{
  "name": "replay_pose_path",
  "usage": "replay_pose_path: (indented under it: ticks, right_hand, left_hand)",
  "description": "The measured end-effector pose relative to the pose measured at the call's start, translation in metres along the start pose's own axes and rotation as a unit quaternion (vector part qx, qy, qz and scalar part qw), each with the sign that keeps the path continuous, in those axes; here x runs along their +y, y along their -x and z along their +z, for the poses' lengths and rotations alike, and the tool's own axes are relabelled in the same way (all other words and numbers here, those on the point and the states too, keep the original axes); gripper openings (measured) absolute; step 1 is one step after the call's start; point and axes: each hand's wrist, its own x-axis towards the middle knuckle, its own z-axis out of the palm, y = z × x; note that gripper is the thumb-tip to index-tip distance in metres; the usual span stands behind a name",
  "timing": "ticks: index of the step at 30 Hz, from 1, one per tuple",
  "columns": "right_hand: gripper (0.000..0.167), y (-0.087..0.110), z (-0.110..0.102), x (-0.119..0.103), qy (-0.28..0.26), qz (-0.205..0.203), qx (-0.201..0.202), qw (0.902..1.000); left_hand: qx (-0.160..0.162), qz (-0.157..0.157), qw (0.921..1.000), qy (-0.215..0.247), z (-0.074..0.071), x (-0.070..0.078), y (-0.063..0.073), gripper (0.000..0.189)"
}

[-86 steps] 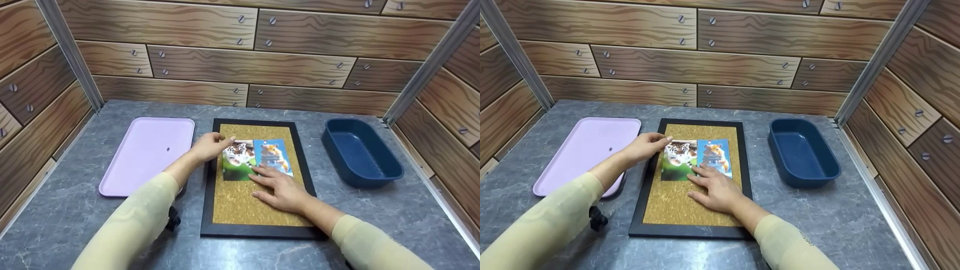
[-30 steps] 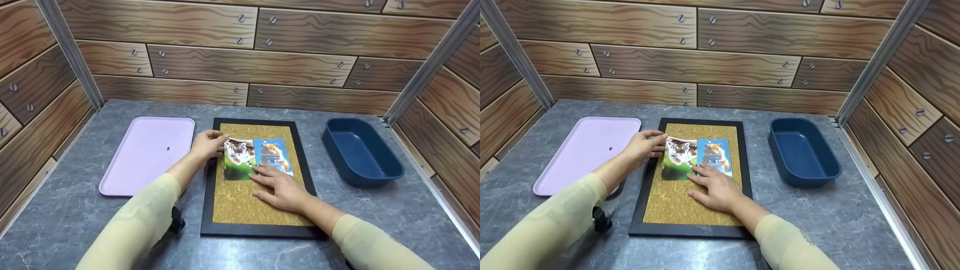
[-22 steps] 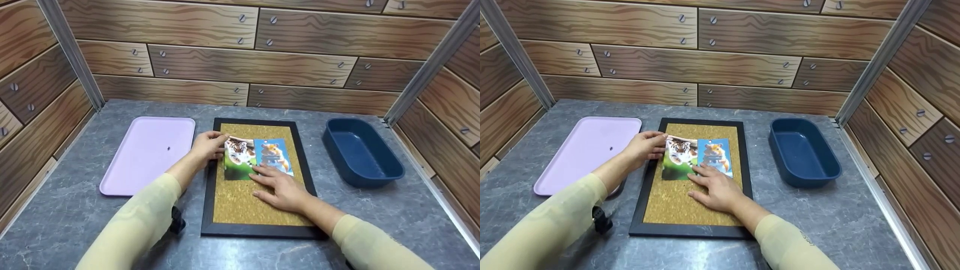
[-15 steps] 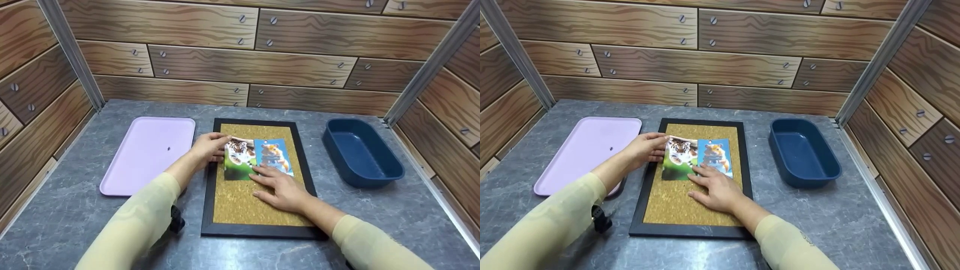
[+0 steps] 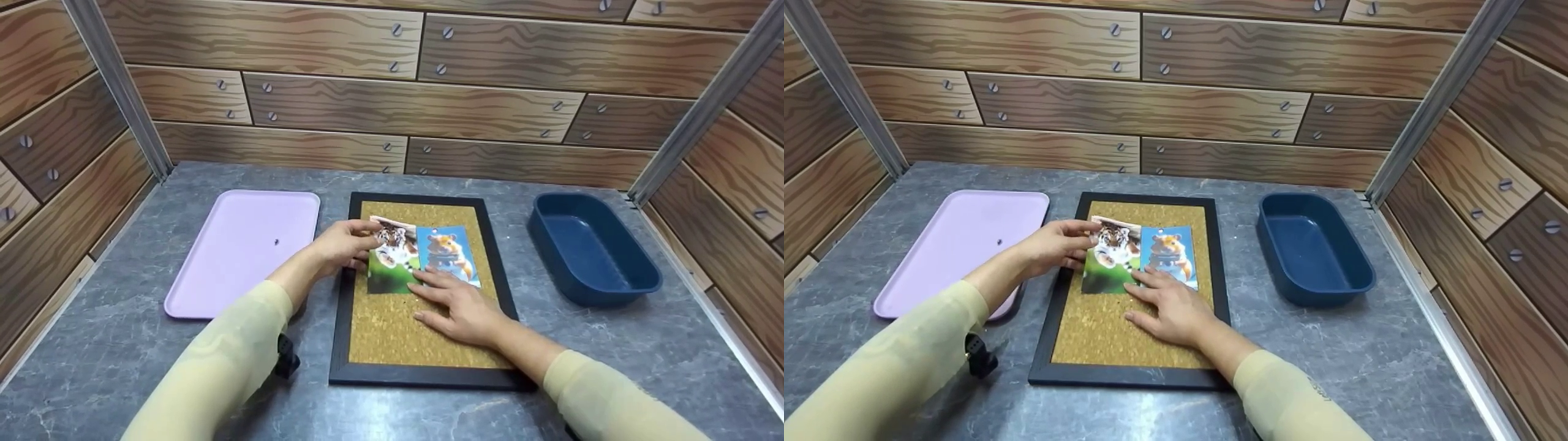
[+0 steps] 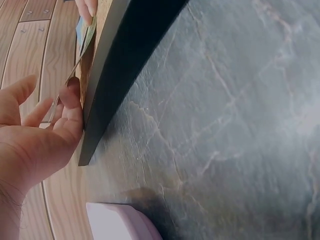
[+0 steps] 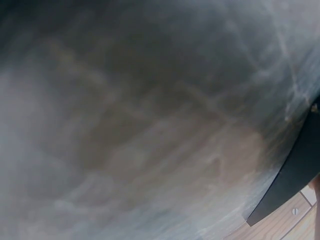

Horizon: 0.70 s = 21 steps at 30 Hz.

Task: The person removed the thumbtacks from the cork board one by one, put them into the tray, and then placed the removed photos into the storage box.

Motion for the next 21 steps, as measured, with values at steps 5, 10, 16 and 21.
replay_pose_path:
  ticks: [5, 10, 16, 21]
  right_hand:
    - [0.061, 0.0006, 0.0003, 0.0005, 0.003, -0.001, 0.001, 1.0000]
    - [0.061, 0.0010, 0.0001, 0.0004, -0.005, 0.000, 0.002, 1.0000]
    - [0.061, 0.0009, -0.0003, 0.0007, -0.010, 0.005, -0.003, 0.9999]
    - [0.061, 0.0004, 0.0003, 0.0009, -0.013, 0.004, -0.001, 0.9999]
  left_hand:
    - [-0.012, 0.001, 0.9998, -0.018, 0.0006, -0.0009, 0.0024, 0.050]
    - [-0.023, 0.006, 0.9992, -0.032, 0.0005, -0.0022, 0.0056, 0.052]
    - [-0.043, 0.008, 0.9983, -0.039, 0.0001, -0.0055, 0.0084, 0.059]
    - [-0.053, 0.018, 0.9974, -0.045, 0.0011, -0.0084, 0.0102, 0.067]
